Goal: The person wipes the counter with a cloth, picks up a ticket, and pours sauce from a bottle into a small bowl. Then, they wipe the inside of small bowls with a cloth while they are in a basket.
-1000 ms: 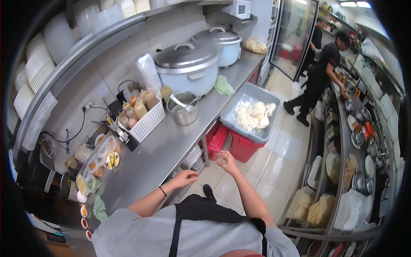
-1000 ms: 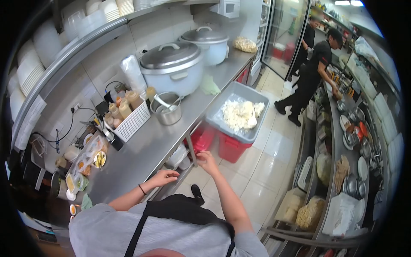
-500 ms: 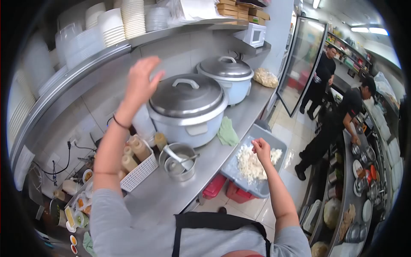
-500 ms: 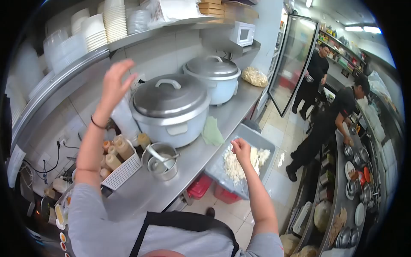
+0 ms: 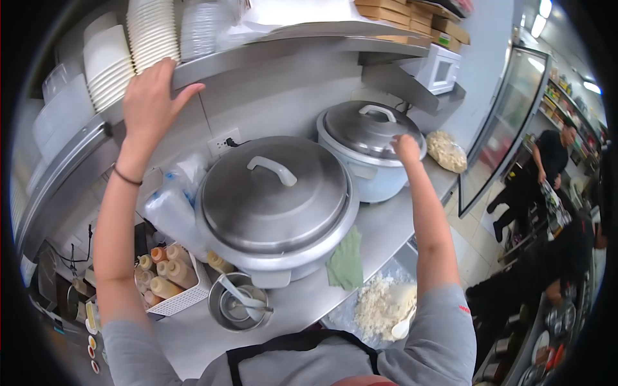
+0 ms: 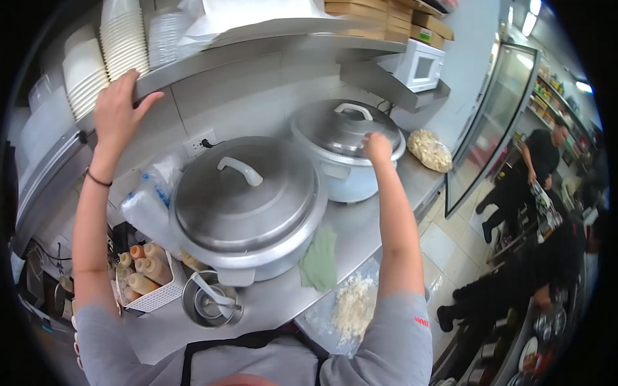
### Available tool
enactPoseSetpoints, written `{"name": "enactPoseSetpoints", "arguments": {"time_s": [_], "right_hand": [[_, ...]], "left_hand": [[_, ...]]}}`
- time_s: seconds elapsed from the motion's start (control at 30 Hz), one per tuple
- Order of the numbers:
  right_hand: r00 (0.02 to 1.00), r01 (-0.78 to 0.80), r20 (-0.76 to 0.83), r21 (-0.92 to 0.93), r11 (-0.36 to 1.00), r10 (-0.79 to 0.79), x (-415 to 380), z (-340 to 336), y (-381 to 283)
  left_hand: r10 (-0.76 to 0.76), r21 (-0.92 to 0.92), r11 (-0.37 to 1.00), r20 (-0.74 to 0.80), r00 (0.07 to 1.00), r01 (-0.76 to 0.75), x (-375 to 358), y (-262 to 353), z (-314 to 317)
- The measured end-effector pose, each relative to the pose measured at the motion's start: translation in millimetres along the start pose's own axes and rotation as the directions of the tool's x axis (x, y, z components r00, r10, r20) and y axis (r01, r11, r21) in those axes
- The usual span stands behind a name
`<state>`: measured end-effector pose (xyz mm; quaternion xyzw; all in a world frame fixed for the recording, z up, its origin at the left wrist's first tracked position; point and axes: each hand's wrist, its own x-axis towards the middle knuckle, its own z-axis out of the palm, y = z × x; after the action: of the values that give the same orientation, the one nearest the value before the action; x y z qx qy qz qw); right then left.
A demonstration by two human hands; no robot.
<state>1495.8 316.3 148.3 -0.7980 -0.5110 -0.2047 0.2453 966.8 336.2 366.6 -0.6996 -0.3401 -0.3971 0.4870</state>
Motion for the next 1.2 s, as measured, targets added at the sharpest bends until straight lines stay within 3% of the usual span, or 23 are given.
{"name": "enactPoseSetpoints", "arguments": {"time_s": [0.03, 0.07, 0.1, 0.2, 0.27, 0.33, 0.47, 0.57, 0.6, 0.67, 0.87, 1.0, 1.1, 1.2], "right_hand": [[1.0, -0.009, -0.026, -0.042, 0.999, 0.008, 24, 8, 1], [0.99, -0.136, -0.036, 0.014, 0.991, 0.136, 47, 17, -1], [0.993, -0.115, -0.012, -0.077, 0.99, 0.114, 68, 27, -1], [0.995, -0.093, 0.018, -0.24, 0.966, 0.1, 122, 54, -4], [0.987, -0.066, 0.122, -0.31, 0.948, 0.109, 145, 66, -8], [0.987, -0.056, 0.128, -0.319, 0.946, 0.102, 163, 92, -1], [0.971, 0.197, 0.208, -0.44, 0.876, -0.114, 192, 111, 13], [0.984, 0.176, 0.118, -0.544, 0.821, -0.133, 215, 97, 23], [0.991, 0.12, 0.104, -0.418, 0.9, -0.084, 231, 92, 32], [0.981, 0.117, 0.189, -0.406, 0.906, -0.042, 240, 70, 37], [0.986, 0.092, 0.163, -0.37, 0.924, -0.033, 233, 67, 42], [0.987, 0.153, 0.107, -0.364, 0.919, -0.122, 217, 87, 32], [0.966, 0.254, 0.152, -0.443, 0.86, -0.207, 199, 102, 23], [0.962, 0.271, 0.135, -0.378, 0.886, -0.236, 190, 113, 22]], "left_hand": [[-0.006, 0.017, 1.0, 0.017, 1.0, 0.005, 0, 1, 3], [0.038, 0.024, 0.999, -0.088, 0.995, -0.036, 1, 2, 6], [0.085, 0.034, 0.996, -0.194, 0.977, -0.08, 1, 2, 8], [0.062, 0.053, 0.997, -0.19, 0.98, -0.053, 2, 5, 12], [0.05, 0.082, 0.996, -0.182, 0.982, -0.036, 3, 7, 17], [0.101, 0.137, 0.988, -0.191, 0.976, -0.075, 3, 8, 19], [0.084, 0.117, 0.991, -0.14, 0.986, -0.068, -3, -1, 24], [0.041, 0.102, 0.994, -0.087, 0.995, -0.032, -4, -1, 23], [0.034, 0.095, 0.995, -0.083, 0.996, -0.026, -6, -4, 24], [0.043, 0.083, 0.996, -0.082, 0.996, -0.036, -6, -5, 25], [0.082, 0.123, 0.99, -0.1, 0.992, -0.07, -4, -1, 24], [0.073, 0.104, 0.993, -0.112, 0.991, -0.062, -4, -1, 25], [0.081, 0.101, 0.992, -0.122, 0.989, -0.069, -2, 2, 23], [0.104, 0.093, 0.991, -0.138, 0.985, -0.091, -2, 0, 24]]}}
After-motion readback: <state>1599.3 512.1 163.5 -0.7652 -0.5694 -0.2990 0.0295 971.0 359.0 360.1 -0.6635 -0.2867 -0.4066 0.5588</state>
